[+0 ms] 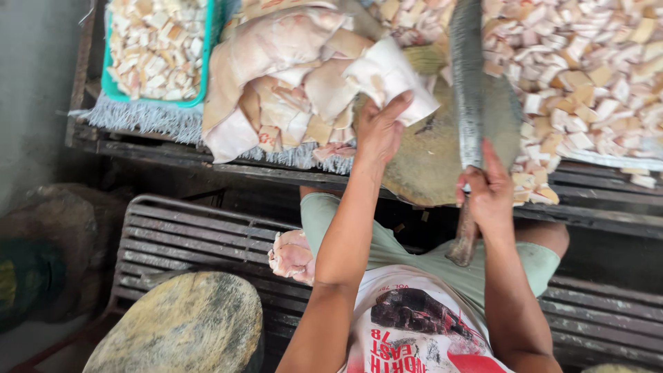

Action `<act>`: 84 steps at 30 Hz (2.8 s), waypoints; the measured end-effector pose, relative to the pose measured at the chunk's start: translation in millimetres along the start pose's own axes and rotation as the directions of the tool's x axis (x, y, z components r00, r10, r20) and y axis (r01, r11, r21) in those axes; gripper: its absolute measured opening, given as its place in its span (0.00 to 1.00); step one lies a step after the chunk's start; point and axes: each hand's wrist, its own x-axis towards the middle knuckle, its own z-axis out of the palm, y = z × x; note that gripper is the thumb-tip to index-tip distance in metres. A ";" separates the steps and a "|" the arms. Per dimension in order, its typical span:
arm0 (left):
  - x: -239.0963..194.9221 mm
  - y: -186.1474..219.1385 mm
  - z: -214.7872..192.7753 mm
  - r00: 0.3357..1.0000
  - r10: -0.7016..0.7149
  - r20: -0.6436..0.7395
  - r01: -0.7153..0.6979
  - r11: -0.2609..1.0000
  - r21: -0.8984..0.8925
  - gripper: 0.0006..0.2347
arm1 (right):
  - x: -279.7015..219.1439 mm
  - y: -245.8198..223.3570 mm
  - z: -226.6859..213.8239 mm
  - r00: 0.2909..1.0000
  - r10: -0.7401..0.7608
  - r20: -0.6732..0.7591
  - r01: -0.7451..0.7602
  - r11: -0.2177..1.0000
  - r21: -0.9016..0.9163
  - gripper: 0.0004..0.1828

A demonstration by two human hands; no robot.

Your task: The person cuts large pieces of white meat into smaller cubes using a large knife on a round wooden cutting board. The person repeatedly slices the meat into strips and then dices them, occasionally moving the cut pieces aside.

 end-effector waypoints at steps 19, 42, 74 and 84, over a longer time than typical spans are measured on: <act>-100.4 -39.4 -86.2 0.955 -0.288 -0.068 0.295 0.907 0.301 0.13 | -120.1 -14.4 -79.6 0.977 0.012 -0.214 -0.161 0.701 -0.695 0.35; -100.3 -25.0 -101.5 0.987 -0.128 -0.102 0.158 0.901 0.405 0.12 | -133.6 -41.2 -100.7 0.836 -0.545 -0.066 0.253 0.488 -0.835 0.35; -106.5 -27.3 -110.7 0.983 -0.154 -0.096 0.181 0.864 0.470 0.12 | -143.5 -42.4 -88.4 0.816 -0.571 0.093 0.353 0.365 -0.861 0.32; -109.2 -27.8 -111.8 0.993 -0.108 -0.050 0.118 0.867 0.484 0.14 | -132.1 12.8 -73.5 0.998 -0.008 0.059 0.059 0.296 -0.953 0.38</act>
